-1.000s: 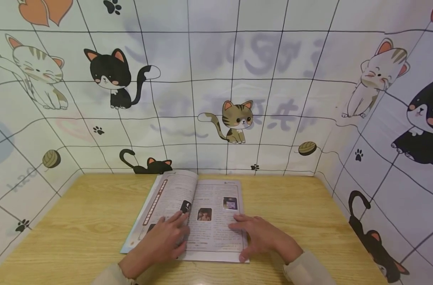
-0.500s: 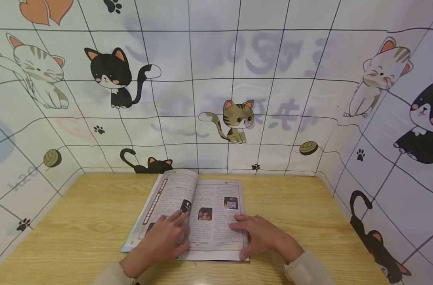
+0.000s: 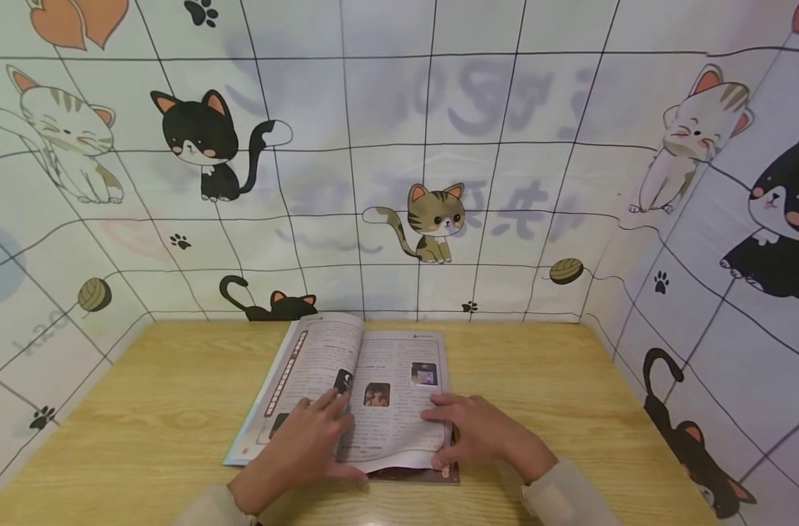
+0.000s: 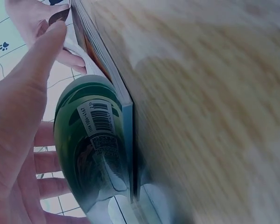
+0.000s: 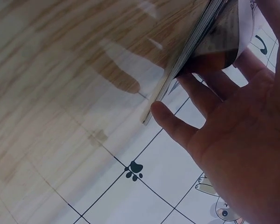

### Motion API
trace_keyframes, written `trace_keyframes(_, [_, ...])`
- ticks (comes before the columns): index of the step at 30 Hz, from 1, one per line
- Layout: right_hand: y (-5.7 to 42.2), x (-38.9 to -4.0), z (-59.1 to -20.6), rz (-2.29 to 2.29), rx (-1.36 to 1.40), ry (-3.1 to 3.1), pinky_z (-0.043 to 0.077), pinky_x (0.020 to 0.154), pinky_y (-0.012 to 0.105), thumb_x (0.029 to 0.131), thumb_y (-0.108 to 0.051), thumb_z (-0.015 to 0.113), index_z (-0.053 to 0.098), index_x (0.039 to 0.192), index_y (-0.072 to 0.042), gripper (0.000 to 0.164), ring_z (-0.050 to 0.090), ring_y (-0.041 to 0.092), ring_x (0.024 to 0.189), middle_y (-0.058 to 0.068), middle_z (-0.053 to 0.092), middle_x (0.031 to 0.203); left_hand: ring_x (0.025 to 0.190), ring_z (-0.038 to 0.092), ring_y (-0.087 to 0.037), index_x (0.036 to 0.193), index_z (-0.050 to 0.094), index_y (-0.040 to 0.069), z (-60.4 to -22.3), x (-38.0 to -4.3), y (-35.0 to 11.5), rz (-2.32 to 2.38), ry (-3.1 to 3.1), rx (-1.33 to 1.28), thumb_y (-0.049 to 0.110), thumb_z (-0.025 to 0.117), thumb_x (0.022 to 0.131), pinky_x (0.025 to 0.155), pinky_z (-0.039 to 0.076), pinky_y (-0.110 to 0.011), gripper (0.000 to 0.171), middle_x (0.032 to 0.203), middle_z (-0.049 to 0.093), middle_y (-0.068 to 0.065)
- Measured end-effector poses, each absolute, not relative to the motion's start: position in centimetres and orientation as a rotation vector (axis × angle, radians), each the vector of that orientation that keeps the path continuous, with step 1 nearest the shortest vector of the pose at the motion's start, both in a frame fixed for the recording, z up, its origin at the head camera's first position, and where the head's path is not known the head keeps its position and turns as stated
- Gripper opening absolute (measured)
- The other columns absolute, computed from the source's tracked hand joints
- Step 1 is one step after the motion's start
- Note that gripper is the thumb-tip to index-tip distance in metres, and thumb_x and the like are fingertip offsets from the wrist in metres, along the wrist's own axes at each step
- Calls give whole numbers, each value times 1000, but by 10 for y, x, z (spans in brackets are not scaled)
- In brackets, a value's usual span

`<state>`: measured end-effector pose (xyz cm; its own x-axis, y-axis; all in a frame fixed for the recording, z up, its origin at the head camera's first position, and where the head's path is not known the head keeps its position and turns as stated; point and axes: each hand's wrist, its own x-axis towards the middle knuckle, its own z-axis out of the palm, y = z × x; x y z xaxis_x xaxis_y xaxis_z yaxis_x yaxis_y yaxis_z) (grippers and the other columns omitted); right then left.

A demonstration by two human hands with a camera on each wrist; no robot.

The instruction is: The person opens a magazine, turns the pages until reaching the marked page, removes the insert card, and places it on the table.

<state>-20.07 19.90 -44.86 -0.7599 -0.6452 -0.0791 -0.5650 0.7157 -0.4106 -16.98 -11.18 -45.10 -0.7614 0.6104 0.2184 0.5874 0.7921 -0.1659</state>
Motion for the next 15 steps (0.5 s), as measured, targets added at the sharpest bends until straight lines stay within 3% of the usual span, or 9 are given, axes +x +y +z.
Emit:
trace_keyframes(5, [198,-203,-448,-528,-966,2714,38,104,59,79,-70,65,59,139,-12,84,48,36,133,12,50,148,116,58,-29,97,75,12,-452,-170,-114,137,-2704,-929,90,61,61,78,53,-54,87,121,63,-9])
trace_keyframes(15, [203,-208,-439,-640,-930,2722,40,105,56,91,-64,56,53,143,-8,77,49,34,133,12,54,144,109,60,-26,111,72,15,-449,-174,-120,161,-2658,-969,81,57,76,79,54,-49,76,117,66,-8])
